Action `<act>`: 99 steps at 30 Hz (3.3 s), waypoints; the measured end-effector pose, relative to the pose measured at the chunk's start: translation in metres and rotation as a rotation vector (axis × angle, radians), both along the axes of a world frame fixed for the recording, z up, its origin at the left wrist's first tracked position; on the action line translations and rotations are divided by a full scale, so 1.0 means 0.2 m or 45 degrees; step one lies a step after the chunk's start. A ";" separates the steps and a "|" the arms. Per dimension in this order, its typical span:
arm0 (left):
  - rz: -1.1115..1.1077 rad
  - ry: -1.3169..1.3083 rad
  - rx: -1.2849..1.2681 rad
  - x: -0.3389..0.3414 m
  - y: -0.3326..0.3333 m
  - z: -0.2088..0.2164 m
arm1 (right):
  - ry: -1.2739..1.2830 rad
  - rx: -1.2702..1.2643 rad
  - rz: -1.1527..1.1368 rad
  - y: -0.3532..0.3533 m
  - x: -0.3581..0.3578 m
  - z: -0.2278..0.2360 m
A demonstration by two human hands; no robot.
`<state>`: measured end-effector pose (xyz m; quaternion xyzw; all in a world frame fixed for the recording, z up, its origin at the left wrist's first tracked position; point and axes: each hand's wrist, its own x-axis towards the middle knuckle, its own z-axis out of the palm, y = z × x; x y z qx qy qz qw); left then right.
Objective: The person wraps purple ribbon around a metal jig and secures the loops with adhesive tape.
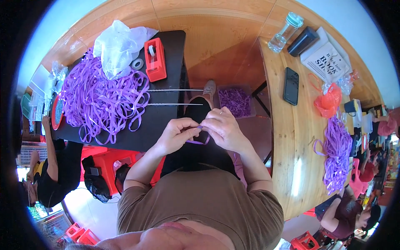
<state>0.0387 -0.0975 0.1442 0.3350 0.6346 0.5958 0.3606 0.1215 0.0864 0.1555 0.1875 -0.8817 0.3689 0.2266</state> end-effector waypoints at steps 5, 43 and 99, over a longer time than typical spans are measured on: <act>0.056 0.330 0.173 0.00 0.00 -0.02 | 0.112 0.038 0.010 -0.01 -0.01 0.01; -0.110 -0.742 0.453 0.01 -0.03 0.11 | 0.134 -0.257 -0.829 0.15 -0.06 -0.48; 0.329 -0.755 0.593 -0.16 -0.05 0.13 | -0.808 -1.666 -0.607 0.10 0.09 -0.95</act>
